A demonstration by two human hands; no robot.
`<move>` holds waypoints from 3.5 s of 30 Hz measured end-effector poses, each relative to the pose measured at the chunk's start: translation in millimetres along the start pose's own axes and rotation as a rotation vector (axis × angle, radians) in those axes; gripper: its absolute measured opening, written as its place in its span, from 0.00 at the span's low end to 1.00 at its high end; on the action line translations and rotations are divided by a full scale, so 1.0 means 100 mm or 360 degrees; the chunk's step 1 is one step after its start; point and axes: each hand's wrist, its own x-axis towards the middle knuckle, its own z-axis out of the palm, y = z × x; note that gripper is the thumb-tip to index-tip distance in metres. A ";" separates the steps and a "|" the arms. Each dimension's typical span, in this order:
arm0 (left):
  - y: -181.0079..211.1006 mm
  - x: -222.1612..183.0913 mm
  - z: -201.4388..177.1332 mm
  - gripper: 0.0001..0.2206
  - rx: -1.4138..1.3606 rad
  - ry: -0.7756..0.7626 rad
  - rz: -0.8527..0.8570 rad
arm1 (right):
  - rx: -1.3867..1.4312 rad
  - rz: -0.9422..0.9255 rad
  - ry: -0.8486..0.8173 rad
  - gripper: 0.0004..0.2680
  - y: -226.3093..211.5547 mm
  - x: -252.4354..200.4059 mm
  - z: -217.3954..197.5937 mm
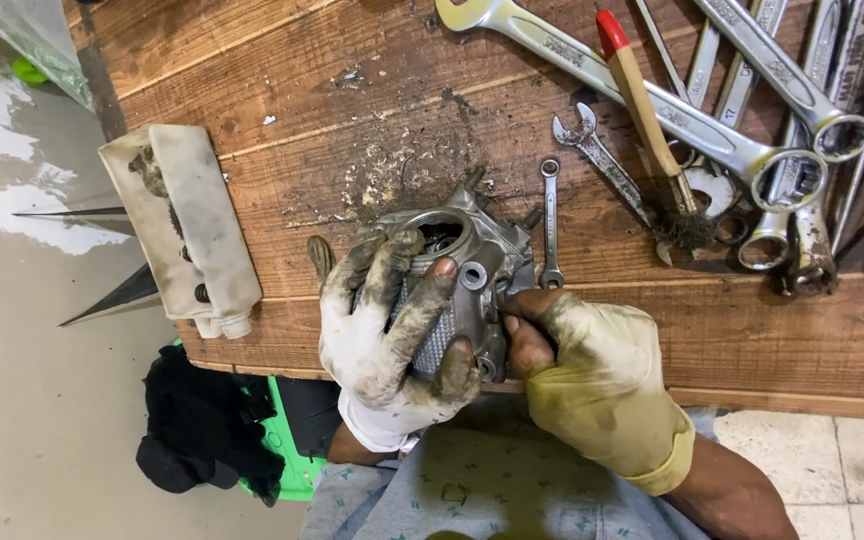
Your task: The person holds a metal mechanical part and repeatedly scrubs its surface with a small wire brush. The person rotates the part to access different areas while continuing to scrub. The work is performed on a wooden workbench with various tools visible nearby.
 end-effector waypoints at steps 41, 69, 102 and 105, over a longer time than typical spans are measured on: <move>-0.07 0.14 -0.04 0.19 -0.0125 0.0200 -0.0031 | -0.0346 0.0188 0.0357 0.04 -0.43 -0.11 0.13; -0.09 0.03 -0.03 0.20 -0.0030 0.0037 -0.0104 | 0.0692 0.0201 0.0384 0.04 -0.25 -0.25 0.21; -0.04 0.15 -0.06 0.18 -0.0111 0.0172 -0.0025 | 0.0066 0.0169 0.0182 0.04 -0.35 -0.09 0.08; -0.04 0.12 -0.04 0.19 -0.0106 0.0150 -0.0015 | 0.0729 0.0108 0.0222 0.06 -0.31 -0.05 0.10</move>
